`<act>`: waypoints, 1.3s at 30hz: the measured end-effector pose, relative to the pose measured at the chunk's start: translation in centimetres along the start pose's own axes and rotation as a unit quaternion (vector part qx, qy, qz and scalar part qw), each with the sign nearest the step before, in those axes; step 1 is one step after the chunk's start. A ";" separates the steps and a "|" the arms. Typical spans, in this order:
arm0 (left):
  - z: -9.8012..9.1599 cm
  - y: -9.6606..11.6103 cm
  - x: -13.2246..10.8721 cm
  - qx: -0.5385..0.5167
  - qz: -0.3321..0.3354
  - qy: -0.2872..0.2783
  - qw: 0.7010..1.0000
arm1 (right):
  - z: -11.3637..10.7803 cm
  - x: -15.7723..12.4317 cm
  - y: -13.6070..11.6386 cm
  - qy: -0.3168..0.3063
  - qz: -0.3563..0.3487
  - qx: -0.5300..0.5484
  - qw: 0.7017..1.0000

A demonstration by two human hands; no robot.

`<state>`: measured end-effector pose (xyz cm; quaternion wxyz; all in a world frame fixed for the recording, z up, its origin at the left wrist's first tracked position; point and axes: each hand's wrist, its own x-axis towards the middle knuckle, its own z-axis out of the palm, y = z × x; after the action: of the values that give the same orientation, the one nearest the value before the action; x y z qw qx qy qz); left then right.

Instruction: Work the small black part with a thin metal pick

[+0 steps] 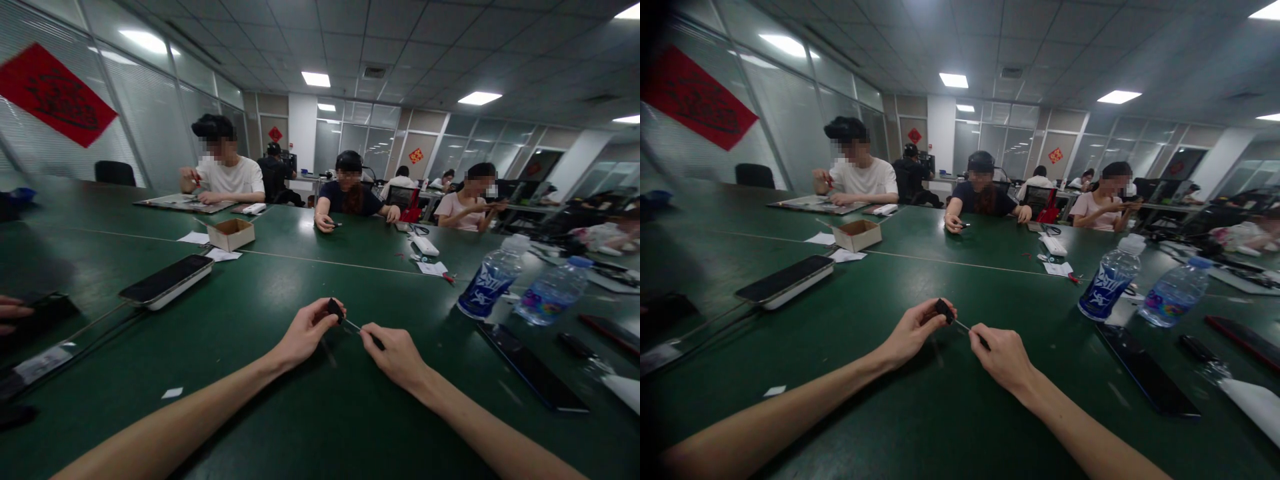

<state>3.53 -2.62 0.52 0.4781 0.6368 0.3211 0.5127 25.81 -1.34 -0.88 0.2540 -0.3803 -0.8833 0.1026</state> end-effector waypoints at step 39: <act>0.0 -1.7 0.2 -0.132 -0.117 0.047 0.983 | -0.5 0.3 -1.1 0.029 0.022 -0.010 0.999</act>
<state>3.66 -1.89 -1.06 0.5991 0.5011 0.3450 0.5205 25.24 -1.87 0.02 0.2735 -0.4049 -0.8680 0.0885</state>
